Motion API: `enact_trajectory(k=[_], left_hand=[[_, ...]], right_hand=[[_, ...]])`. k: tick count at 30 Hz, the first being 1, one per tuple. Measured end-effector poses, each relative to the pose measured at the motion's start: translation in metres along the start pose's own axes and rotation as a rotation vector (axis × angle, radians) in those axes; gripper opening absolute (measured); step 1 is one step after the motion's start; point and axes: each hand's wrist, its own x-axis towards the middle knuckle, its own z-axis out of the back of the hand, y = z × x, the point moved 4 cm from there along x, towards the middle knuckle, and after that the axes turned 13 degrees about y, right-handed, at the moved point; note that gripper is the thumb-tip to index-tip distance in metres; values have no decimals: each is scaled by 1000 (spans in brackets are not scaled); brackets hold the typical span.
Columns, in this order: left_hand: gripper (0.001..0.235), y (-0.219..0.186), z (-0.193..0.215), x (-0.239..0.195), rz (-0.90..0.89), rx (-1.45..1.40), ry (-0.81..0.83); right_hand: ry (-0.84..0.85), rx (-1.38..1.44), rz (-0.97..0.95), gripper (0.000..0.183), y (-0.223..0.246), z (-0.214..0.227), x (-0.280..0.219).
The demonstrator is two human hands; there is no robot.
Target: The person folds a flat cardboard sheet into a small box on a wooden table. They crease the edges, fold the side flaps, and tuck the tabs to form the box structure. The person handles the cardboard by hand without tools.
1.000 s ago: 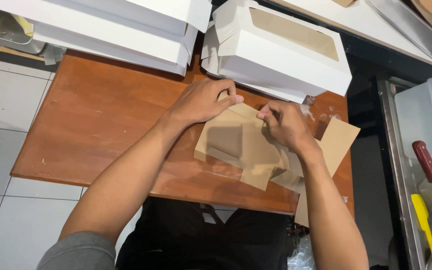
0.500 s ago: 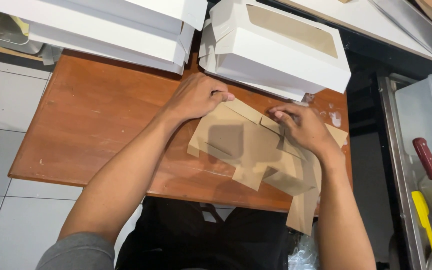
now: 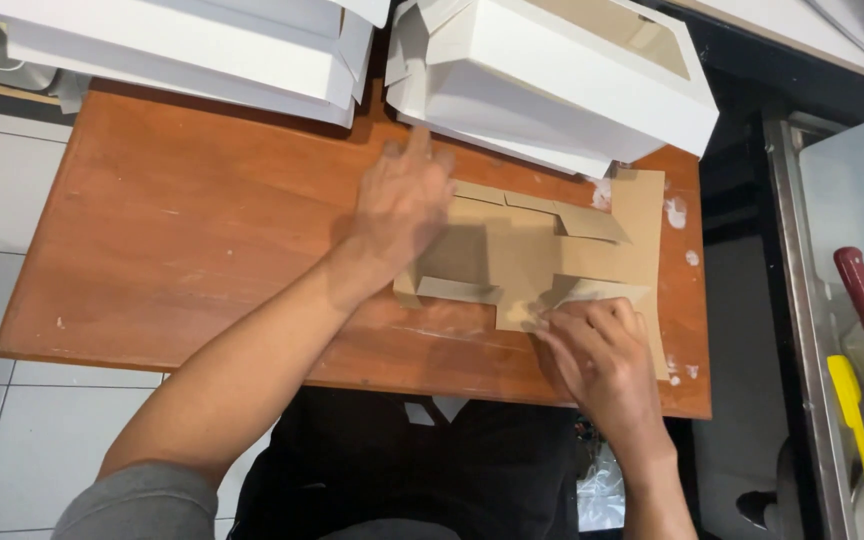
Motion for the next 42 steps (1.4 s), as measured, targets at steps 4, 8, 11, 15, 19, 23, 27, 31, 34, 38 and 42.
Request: enact_trajectory(k=[4,8,11,15,19,23,27,31,34,38,42], left_hand=[[8,-21,-19,-2,-266,-145,5],[14,-40,23,-25,-513,-50,-15],[45,-46,33,-28,-502,-99,309],[52,-40,15,-24,-400,-32,431],[55,-41,22,-24,-353,5,487],[52,-44,24,-27,-326,-25,532],[54,-44,19,-25,-316,-4,532],[52,-40,12,-23,-327,-13,509],[52,-40,10,-23,-347,-20,482],[50,-45,15,-24,-401,-44,431],[32,-51,9,-23,-586,-74,186]], right_hand=[[-39,-114,36,24,-3,-15,-8],[-85,-152,37,21,2,-10,-5],[-121,-159,102,13,1,-10,-1],[-123,-161,140,6,2,-11,0],[-182,-136,178,4,-3,-17,0],[-217,-113,130,5,-12,-22,2],[-205,-79,74,4,-16,-24,10],[-150,-45,42,8,-11,-22,15],[-151,24,5,9,-16,-26,13],[-178,36,-20,9,-15,-27,15],[-181,38,-50,9,-11,-27,20]])
